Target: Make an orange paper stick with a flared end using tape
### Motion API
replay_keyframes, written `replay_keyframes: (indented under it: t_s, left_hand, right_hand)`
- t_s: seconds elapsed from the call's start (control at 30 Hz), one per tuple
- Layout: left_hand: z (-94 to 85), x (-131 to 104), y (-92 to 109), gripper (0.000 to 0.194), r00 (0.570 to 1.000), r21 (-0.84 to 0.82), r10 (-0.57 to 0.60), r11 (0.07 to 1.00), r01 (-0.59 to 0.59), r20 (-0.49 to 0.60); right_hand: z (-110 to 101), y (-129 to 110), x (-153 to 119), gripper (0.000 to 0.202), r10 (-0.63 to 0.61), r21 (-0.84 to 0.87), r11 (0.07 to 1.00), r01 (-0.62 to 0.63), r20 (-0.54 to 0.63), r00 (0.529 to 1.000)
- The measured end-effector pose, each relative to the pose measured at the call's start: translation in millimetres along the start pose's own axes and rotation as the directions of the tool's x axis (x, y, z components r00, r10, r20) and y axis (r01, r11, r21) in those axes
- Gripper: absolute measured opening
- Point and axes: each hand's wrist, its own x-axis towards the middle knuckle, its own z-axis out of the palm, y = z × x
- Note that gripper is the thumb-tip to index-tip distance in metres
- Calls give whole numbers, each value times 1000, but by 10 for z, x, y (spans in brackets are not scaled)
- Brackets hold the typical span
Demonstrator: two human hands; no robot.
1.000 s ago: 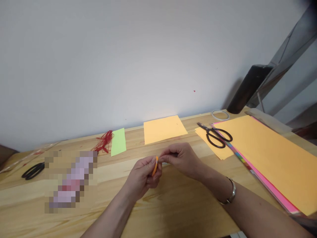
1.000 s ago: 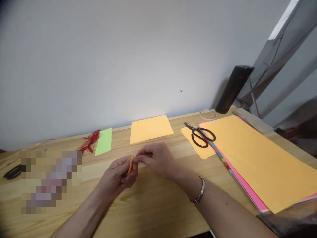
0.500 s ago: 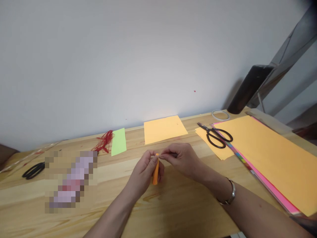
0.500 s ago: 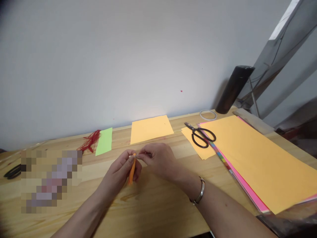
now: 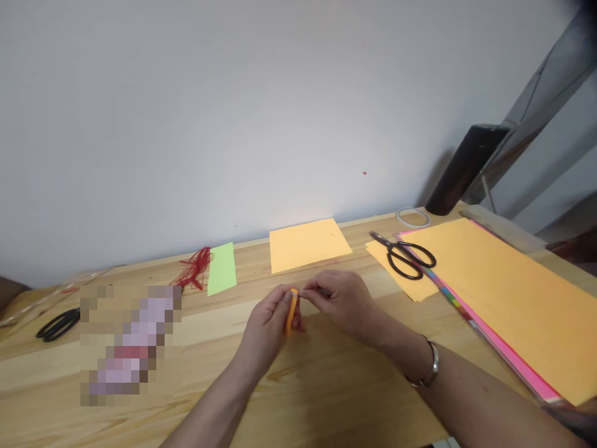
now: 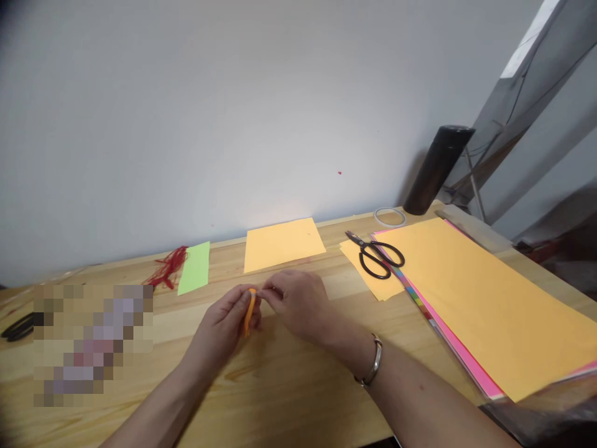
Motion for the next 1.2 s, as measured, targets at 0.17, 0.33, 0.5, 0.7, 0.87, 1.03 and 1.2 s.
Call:
replay_keyframes:
  t_s: [0.17,0.33,0.5,0.7,0.87,1.03,1.2]
  left_hand:
    - [30,9,10,23,1000,-97,-9,995,9,8]
    - [45,-17,110,32,998,159,55,986,-51,-16]
    - [-7,-26,111,28,993,438,120,892,-114,14]
    - [-62,-10,48,31,980,576,193,795,-190,57]
    - [-65,1,43,31,977,592,203,782,-197,56]
    - [-65,6,17,29,979,552,203,815,-175,11]
    - [-58,-4,30,29,979,504,196,852,-142,-55]
  right_hand:
    - [-2,-22,0,16,14,-6,1000,-14,9,1000]
    - [-17,-33,-4,18,20,7,1000,-20,32,999]
    - [-21,-36,-9,16,21,-4,1000,-21,46,999]
    - [-20,-53,-13,18,-35,13,999,34,68,997]
    - [3,-48,-25,20,-38,-62,997,45,105,994]
    - [26,-67,-45,22,-34,-18,999,38,153,988]
    - [109,-90,-82,19,-25,78,997,15,129,991]
